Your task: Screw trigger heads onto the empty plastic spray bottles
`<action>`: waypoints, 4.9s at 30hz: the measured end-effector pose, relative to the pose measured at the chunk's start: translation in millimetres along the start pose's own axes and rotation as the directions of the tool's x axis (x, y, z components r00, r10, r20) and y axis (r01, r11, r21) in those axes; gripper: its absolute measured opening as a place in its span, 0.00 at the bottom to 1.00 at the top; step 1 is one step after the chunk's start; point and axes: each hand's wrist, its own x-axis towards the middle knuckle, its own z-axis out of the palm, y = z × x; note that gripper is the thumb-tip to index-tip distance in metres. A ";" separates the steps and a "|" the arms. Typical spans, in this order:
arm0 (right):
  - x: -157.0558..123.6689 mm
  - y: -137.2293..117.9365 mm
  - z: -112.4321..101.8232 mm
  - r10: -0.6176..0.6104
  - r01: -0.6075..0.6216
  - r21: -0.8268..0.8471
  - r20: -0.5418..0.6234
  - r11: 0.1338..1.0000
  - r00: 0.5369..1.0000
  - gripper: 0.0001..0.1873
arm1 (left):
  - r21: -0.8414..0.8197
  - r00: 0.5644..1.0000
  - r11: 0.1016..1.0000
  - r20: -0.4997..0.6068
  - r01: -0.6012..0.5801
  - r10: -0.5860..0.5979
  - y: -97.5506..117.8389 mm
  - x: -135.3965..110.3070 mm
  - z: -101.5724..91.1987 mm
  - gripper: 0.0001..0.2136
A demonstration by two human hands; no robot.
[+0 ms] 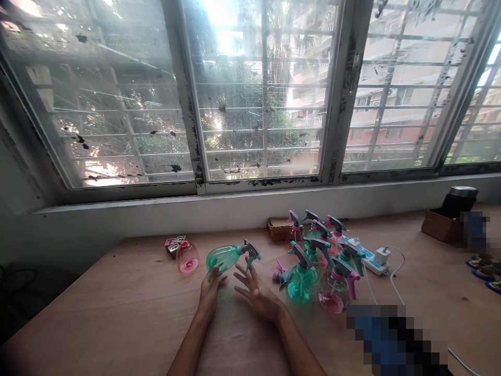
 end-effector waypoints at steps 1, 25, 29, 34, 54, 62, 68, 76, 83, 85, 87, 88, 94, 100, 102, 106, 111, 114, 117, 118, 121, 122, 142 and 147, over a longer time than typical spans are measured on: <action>2.0 6.5 3.4 -0.020 0.017 -0.074 -0.037 0.997 0.999 0.57 | 0.022 1.000 1.000 0.009 0.000 0.000 -0.5 0.5 -0.2 0.31; 25.1 10.6 -33.0 -0.724 -0.558 -0.826 -0.333 -0.086 0.605 0.31 | 0.742 0.863 0.560 0.050 -0.369 0.503 -8.1 -1.2 13.1 0.20; 26.1 7.0 -42.0 -0.719 -0.592 -0.802 -0.363 -0.082 0.592 0.30 | 0.846 0.764 0.466 -0.117 -0.258 0.635 2.5 -1.7 9.3 0.25; 25.2 5.0 -48.6 -0.715 -0.641 -0.763 -0.405 -0.078 0.569 0.26 | 0.901 0.626 0.422 -0.271 -0.103 0.731 16.6 24.2 -21.5 0.43; 33.9 13.1 -52.8 -0.689 -0.693 -0.716 -0.460 -0.086 0.561 0.41 | 0.869 0.722 0.490 -0.382 0.069 0.577 7.4 60.0 -47.1 0.45; 35.2 15.6 -55.6 -0.688 -0.694 -0.716 -0.467 -0.075 0.556 0.42 | 0.849 0.759 0.511 -0.422 0.138 0.495 7.5 59.5 -45.8 0.36; 37.1 19.7 -59.4 -0.712 -0.692 -0.721 -0.467 -0.038 0.525 0.34 | 0.859 0.786 0.497 -0.389 0.121 0.481 8.3 55.4 -43.2 0.31; 28.8 24.4 -49.3 -0.745 -0.650 -0.758 -0.460 0.047 0.483 0.33 | 0.875 0.780 0.468 -0.377 0.124 0.499 6.5 52.0 -41.6 0.28; 18.6 45.7 14.8 -0.684 -0.533 -0.846 -0.391 0.003 0.616 0.31 | 0.894 0.832 0.442 -0.304 0.081 0.463 6.7 52.4 -40.1 0.34; 19.2 42.3 27.2 -0.650 -0.464 -0.886 -0.340 -0.023 0.680 0.29 | 0.902 0.847 0.428 -0.274 0.061 0.456 4.8 53.4 -40.3 0.34; 18.6 36.0 30.7 -0.629 -0.409 -0.912 -0.294 -0.041 0.719 0.26 | 0.907 0.855 0.418 -0.255 0.049 0.453 2.5 54.7 -40.7 0.32; 17.3 33.5 29.6 -0.621 -0.405 -0.914 -0.295 -0.039 0.726 0.25 | 0.909 0.858 0.414 -0.247 0.045 0.450 1.4 55.3 -40.9 0.30; 2.5 42.1 8.5 -0.505 -0.477 -0.878 -0.431 0.044 0.748 0.25 | 0.921 0.871 0.390 -0.183 -0.011 0.456 0.5 55.3 -36.8 0.30; 21.1 49.4 -13.2 -0.484 -0.391 -0.917 -0.377 0.075 0.790 0.10 | 0.943 0.833 0.277 0.002 -0.186 0.553 7.0 47.3 -27.2 0.31; 34.1 46.9 -23.2 -0.512 -0.395 -0.912 -0.391 0.107 0.765 0.11 | 0.943 0.815 0.231 0.067 -0.241 0.575 8.9 46.3 -27.4 0.31; 57.3 44.4 -41.6 -0.581 -0.460 -0.867 -0.478 0.191 0.659 0.14 | 0.937 0.788 0.184 0.131 -0.296 0.601 11.0 48.9 -32.9 0.30; 75.0 49.9 -48.9 -0.609 -0.517 -0.811 -0.562 0.273 0.560 0.16 | 0.934 0.766 0.178 0.133 -0.309 0.629 10.0 53.3 -37.4 0.25; 82.4 52.9 -48.9 -0.613 -0.543 -0.782 -0.598 0.306 0.516 0.17 | 0.926 0.753 0.182 0.143 -0.331 0.642 8.0 54.1 -37.5 0.23; 88.5 54.9 -49.4 -0.615 -0.569 -0.749 -0.634 0.339 0.469 0.18 | 0.915 0.743 0.186 0.157 -0.357 0.651 6.2 54.6 -38.0 0.22; 90.2 55.5 -49.7 -0.615 -0.576 -0.739 -0.645 0.350 0.454 0.19 | 0.912 0.740 0.192 0.155 -0.361 0.654 5.7 55.0 -38.5 0.21; 93.7 57.1 -50.9 -0.617 -0.586 -0.718 -0.666 0.376 0.419 0.20 | 0.905 0.735 0.221 0.134 -0.364 0.664 4.7 56.5 -40.8 0.22; 94.3 57.3 -51.3 -0.620 -0.586 -0.715 -0.668 0.382 0.411 0.20 | 0.902 0.734 0.232 0.126 -0.365 0.667 4.6 57.0 -41.7 0.22; 89.7 47.7 -23.5 -0.673 -0.040 -0.907 -0.340 0.419 0.657 0.32 | 0.836 0.738 0.192 0.318 -0.514 0.595 1.8 56.7 -37.9 0.30; 77.5 48.2 -20.3 -0.586 -0.020 -0.769 -0.502 0.638 0.636 0.46 | 0.834 0.749 0.180 0.348 -0.522 0.563 1.0 54.8 -36.4 0.35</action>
